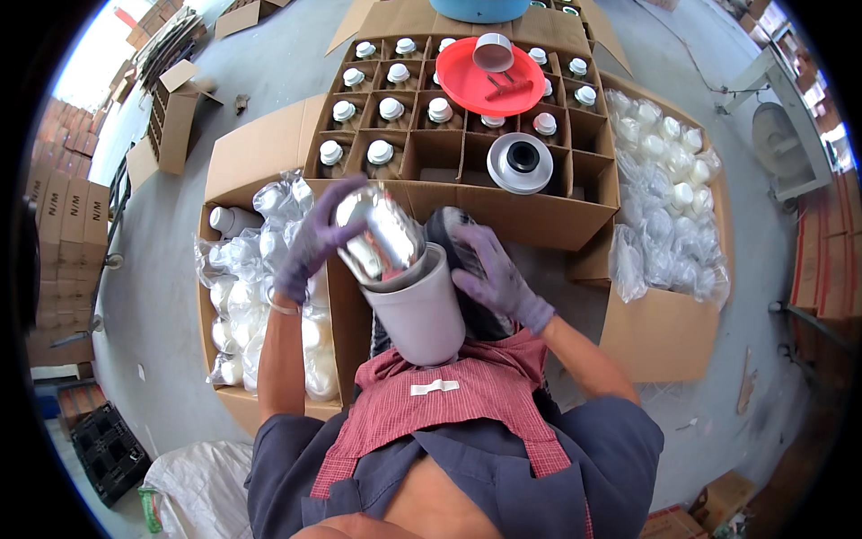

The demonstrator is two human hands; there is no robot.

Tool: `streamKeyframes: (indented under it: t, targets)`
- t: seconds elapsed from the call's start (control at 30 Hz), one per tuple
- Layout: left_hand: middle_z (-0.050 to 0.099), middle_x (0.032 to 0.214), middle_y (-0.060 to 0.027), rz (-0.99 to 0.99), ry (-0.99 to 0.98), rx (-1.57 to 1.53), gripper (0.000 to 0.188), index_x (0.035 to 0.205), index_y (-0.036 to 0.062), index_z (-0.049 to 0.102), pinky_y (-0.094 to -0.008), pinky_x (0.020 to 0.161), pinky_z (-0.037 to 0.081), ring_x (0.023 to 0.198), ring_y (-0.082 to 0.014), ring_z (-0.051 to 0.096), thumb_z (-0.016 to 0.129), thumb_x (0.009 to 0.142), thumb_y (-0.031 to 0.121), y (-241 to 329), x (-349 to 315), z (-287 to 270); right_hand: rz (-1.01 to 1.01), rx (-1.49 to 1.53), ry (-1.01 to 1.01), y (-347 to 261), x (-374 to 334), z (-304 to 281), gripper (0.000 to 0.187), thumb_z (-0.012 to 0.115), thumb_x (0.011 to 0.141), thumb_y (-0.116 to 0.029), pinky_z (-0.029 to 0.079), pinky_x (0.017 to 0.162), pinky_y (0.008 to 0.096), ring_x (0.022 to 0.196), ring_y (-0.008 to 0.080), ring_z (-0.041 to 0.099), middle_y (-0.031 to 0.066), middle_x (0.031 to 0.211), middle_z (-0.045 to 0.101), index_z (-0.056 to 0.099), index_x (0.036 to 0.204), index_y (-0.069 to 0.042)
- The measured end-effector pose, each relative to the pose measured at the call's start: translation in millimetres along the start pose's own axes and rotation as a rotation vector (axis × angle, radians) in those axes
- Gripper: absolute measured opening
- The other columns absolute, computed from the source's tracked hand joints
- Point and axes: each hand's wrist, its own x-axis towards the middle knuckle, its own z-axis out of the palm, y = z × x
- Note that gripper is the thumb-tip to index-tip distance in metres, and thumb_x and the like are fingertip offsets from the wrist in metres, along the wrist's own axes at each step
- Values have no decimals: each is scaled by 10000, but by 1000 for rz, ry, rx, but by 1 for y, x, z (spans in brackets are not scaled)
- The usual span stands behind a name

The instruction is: The person, wearing gloves, caps bottles in a cardboard grid, removes a bottle from a plastic bag to place it in a large container, and handles various white plastic bottle components including caps and filters while seated on the floor.

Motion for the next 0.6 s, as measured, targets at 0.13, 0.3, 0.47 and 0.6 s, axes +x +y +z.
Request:
streamKeyframes:
  t: [0.13,0.3,0.47,0.6]
  targets:
    - [528,1318,-154,-259,97,6,651,1366,-16,429,-327,1060,385,1246,-230,496,659,828,268,-30,-77,24,20,-57,-89,11,-101,22,711,670,844,-403,311,1112,441,1333,380,367,226,1426,359,416,1396,-33]
    - [517,1359,-119,-259,224,-360,590,1382,32,425,-354,1034,426,1232,-227,514,667,884,236,-135,-179,51,-75,125,-82,-4,-97,56,820,635,850,-495,233,1153,460,1398,380,285,240,1477,291,340,1435,-3]
    - [539,1321,-157,6,-142,354,574,1355,26,459,-381,1025,428,1221,-293,524,704,848,142,-96,-155,43,-39,667,-227,-63,14,18,1006,801,736,-468,302,1108,385,1314,258,399,139,1396,410,291,1462,6]
    - [552,1290,-163,112,-184,400,549,1337,28,473,-381,1011,435,1198,-302,535,696,852,154,-72,-135,57,-350,463,-260,-86,50,3,1026,885,654,-338,351,1069,394,1244,264,471,137,1328,484,324,1444,2]
